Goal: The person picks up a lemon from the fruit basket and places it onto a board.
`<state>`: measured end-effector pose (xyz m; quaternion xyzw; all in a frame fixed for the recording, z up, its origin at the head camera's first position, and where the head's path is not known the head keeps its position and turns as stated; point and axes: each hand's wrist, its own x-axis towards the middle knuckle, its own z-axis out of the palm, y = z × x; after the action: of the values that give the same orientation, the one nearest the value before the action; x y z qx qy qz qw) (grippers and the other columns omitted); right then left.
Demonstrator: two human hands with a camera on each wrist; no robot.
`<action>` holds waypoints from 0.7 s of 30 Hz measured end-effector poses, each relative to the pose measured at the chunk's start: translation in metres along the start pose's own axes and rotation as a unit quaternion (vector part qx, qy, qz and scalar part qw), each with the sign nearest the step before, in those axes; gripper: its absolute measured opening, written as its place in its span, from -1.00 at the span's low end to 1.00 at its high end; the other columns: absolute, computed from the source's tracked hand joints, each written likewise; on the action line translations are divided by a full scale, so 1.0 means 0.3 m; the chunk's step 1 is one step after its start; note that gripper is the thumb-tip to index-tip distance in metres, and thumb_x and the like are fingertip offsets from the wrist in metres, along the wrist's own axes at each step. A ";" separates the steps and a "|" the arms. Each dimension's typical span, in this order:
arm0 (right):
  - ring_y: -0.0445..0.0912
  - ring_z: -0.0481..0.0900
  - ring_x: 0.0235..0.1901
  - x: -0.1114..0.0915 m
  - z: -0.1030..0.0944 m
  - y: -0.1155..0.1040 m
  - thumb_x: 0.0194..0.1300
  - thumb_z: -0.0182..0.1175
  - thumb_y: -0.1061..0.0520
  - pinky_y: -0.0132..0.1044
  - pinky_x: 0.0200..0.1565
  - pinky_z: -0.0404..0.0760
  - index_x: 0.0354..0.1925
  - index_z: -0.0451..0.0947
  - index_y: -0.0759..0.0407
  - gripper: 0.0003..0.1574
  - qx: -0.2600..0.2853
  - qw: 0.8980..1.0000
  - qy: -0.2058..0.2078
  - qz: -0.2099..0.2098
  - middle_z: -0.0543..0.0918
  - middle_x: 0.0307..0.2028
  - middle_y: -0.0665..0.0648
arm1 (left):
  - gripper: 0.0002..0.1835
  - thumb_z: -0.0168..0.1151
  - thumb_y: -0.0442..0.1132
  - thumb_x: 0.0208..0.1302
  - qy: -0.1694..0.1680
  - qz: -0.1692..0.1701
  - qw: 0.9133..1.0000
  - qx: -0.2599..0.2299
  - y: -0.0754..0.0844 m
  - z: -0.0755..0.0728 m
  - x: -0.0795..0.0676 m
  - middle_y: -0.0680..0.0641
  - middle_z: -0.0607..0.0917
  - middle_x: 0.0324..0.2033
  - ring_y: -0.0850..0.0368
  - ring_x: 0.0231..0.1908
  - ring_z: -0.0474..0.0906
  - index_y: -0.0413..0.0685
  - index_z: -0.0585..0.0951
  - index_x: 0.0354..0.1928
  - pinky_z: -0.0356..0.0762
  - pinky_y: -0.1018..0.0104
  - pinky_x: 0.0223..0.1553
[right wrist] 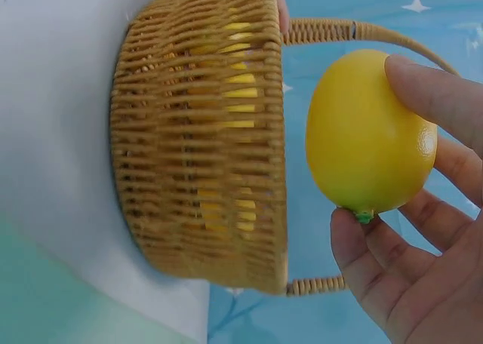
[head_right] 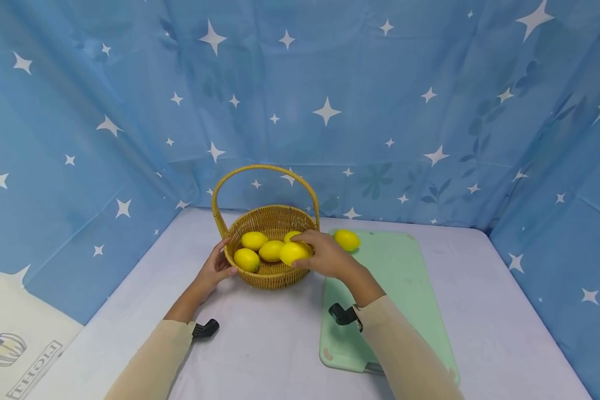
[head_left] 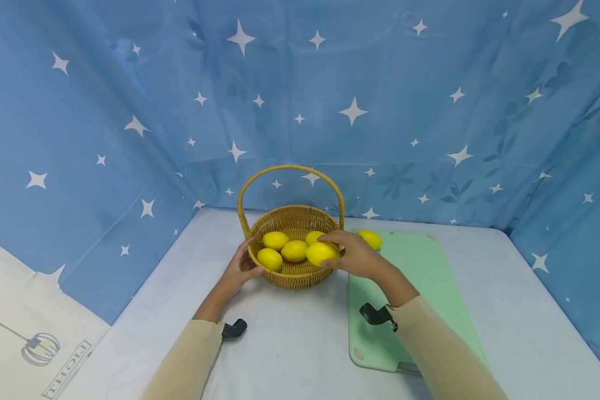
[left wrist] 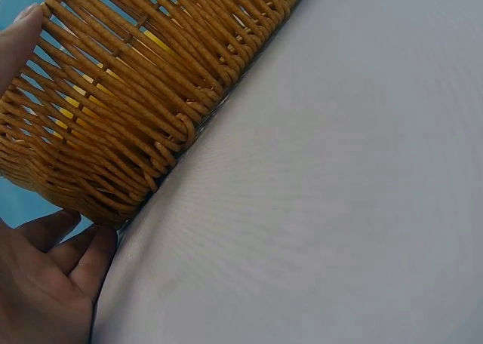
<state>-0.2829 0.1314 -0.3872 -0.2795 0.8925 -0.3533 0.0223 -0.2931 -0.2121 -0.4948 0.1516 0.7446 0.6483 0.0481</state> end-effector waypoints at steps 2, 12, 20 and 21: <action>0.00 0.41 0.18 -0.020 -0.012 0.010 0.15 0.43 -0.09 -0.03 0.02 0.58 0.27 0.49 -0.01 -0.27 0.003 1.000 0.005 0.007 0.46 0.25 0.03 | -0.03 0.34 -0.26 0.27 -0.003 0.005 1.000 0.001 0.029 0.007 -0.011 -0.26 -0.05 0.49 -0.20 0.43 -0.01 0.07 -0.07 0.55 0.02 -0.02 0.40; 0.00 0.45 0.10 -0.113 -0.080 0.087 0.17 0.42 -0.02 -0.04 -0.03 0.61 0.26 0.48 0.05 -0.29 0.002 1.000 0.027 0.001 0.46 0.22 0.05 | -0.04 0.34 -0.26 0.26 -0.006 0.011 1.000 -0.003 0.067 0.018 -0.025 -0.28 -0.04 0.48 -0.23 0.43 0.00 0.03 -0.06 0.55 0.02 -0.04 0.39; 0.06 0.43 0.13 -0.164 -0.133 0.154 0.18 0.41 -0.04 -0.04 -0.05 0.62 0.29 0.46 0.09 -0.26 -0.023 0.999 0.030 0.030 0.43 0.27 0.12 | -0.05 0.33 -0.27 0.28 -0.002 0.006 1.000 -0.003 0.071 0.013 -0.028 -0.27 -0.03 0.48 -0.20 0.43 0.01 0.05 -0.05 0.55 0.02 -0.02 0.40; 0.07 0.43 0.13 -0.170 -0.139 0.163 0.18 0.41 -0.04 -0.04 -0.05 0.62 0.29 0.45 0.09 -0.25 -0.027 0.999 0.029 0.034 0.43 0.27 0.14 | -0.05 0.33 -0.27 0.28 -0.003 0.006 1.000 -0.004 0.069 0.012 -0.028 -0.28 -0.03 0.48 -0.21 0.43 0.00 0.04 -0.05 0.55 0.02 -0.02 0.40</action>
<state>-0.2734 0.2125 -0.3955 -0.2392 0.9109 -0.3363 0.0008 -0.2807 -0.2087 -0.4760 0.1579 0.7411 0.6509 0.0465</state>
